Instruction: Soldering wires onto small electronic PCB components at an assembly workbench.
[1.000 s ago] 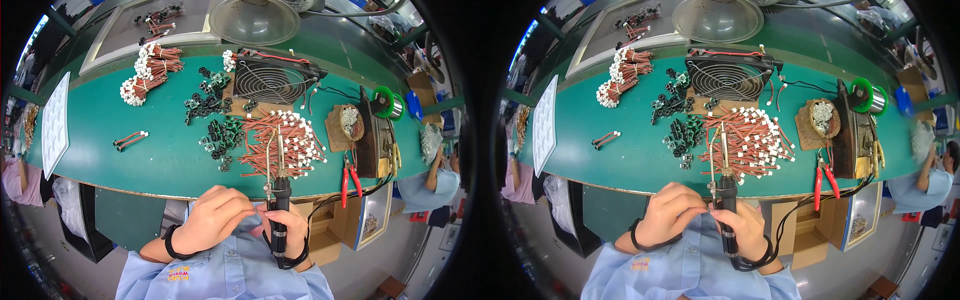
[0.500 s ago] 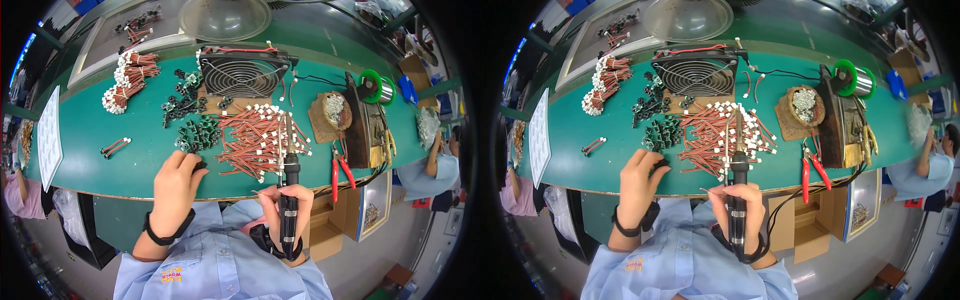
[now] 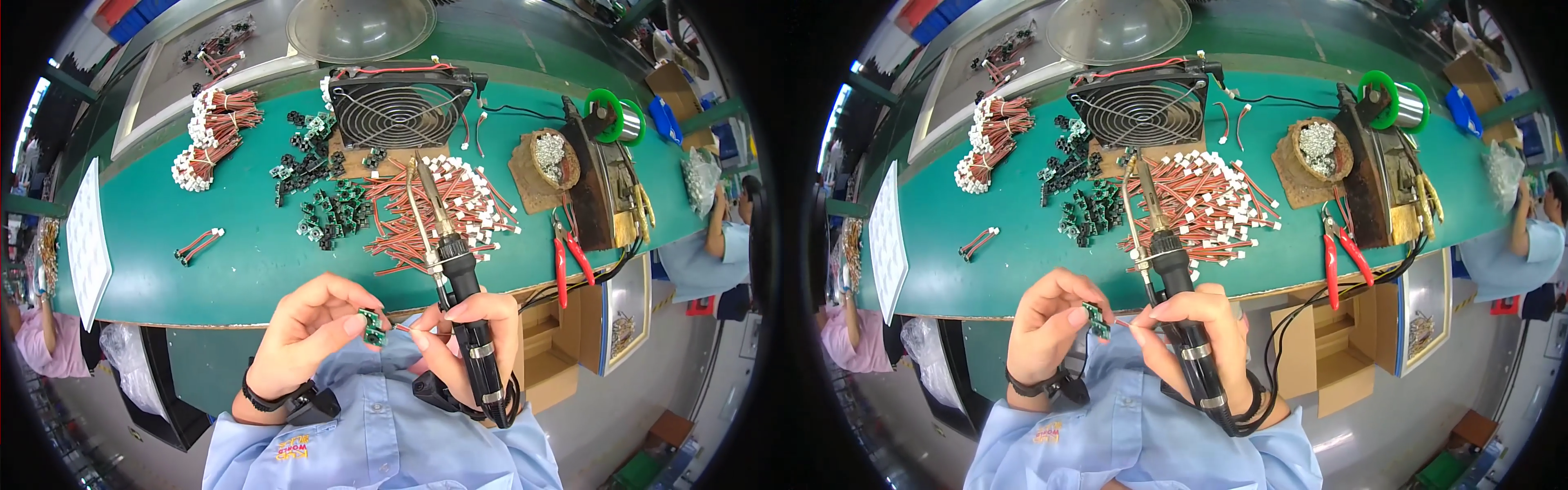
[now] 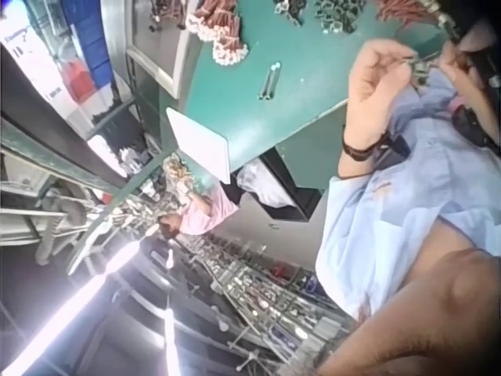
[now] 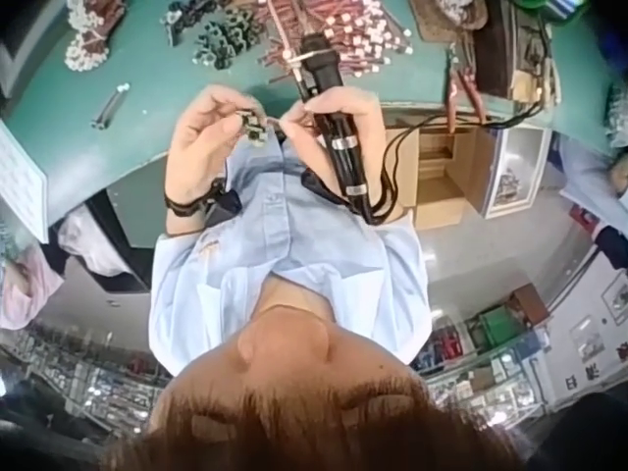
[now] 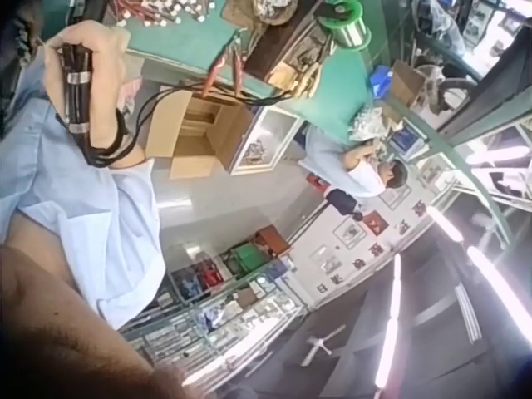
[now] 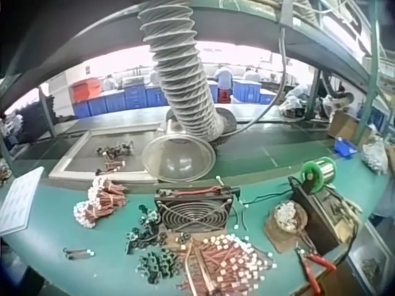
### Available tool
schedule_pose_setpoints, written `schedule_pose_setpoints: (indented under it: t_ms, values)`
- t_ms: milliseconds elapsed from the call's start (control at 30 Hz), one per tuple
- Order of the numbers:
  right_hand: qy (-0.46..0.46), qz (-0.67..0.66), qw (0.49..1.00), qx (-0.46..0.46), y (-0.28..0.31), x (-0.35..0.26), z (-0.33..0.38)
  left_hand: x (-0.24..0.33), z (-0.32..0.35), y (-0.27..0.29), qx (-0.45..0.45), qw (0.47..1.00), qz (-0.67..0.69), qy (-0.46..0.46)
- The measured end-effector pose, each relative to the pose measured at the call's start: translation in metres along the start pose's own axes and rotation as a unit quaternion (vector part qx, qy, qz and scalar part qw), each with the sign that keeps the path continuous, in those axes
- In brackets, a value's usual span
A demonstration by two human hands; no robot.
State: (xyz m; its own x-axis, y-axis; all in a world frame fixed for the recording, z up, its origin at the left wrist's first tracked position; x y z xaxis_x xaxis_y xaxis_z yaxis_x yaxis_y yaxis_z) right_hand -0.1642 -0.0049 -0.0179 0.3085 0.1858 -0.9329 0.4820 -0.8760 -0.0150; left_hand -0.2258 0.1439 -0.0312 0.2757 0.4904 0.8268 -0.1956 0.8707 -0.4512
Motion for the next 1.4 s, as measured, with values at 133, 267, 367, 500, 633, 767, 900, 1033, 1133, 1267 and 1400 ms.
schedule_pose_setpoints:
  t_ms: [133,267,367,500,633,767,900,1033,1133,1267,1400]
  values:
    - [0.064,0.082,0.994,-0.013,-0.007,-0.014,-0.005,-0.006,0.000,0.000,-0.116,0.982,0.144,-0.021]
    - [0.095,0.083,0.992,-0.008,-0.015,-0.016,-0.008,-0.006,0.006,0.008,-0.107,0.983,0.146,-0.037]
    - [0.149,0.122,0.981,-0.030,-0.019,-0.016,-0.014,0.007,0.014,0.010,-0.011,0.997,-0.025,-0.068]
    - [0.166,0.204,0.960,-0.098,-0.022,-0.023,-0.014,0.036,0.023,0.000,0.053,0.919,-0.339,-0.193]
    - [0.200,0.229,0.946,-0.114,-0.022,-0.019,-0.013,0.046,0.031,-0.011,0.078,0.844,-0.478,-0.229]
    - [0.221,0.241,0.937,-0.120,-0.020,-0.020,-0.013,0.045,0.028,-0.022,0.051,0.815,-0.533,-0.223]
    - [0.238,0.286,0.914,-0.163,-0.025,-0.027,-0.015,0.041,0.026,-0.027,0.045,0.776,-0.580,-0.243]
    - [0.251,0.289,0.906,-0.179,-0.027,-0.027,-0.012,0.040,0.029,-0.031,0.042,0.741,-0.615,-0.266]
    - [0.233,0.234,0.931,-0.153,-0.024,-0.016,-0.008,0.038,0.028,-0.031,0.047,0.746,-0.607,-0.270]
    - [0.175,0.120,0.973,-0.087,-0.018,-0.005,-0.006,0.039,0.026,-0.029,0.065,0.790,-0.554,-0.255]
    - [0.121,0.063,0.989,-0.056,-0.017,-0.002,-0.004,0.038,0.024,-0.027,0.060,0.820,-0.520,-0.232]
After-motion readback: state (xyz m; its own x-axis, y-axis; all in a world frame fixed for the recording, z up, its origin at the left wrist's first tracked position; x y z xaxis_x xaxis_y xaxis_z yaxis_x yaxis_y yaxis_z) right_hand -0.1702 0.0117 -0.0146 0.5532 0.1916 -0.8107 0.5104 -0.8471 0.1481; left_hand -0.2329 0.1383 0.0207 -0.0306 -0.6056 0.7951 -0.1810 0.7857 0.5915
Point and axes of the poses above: each hand's wrist, its own z-axis away from the middle knuckle, its own y-axis out of the back of the hand, x = y × z, the point moved 6 cm from there along -z, towards the middle knuckle, and after that the axes turned 9 degrees about y, right-handed, at the moved point
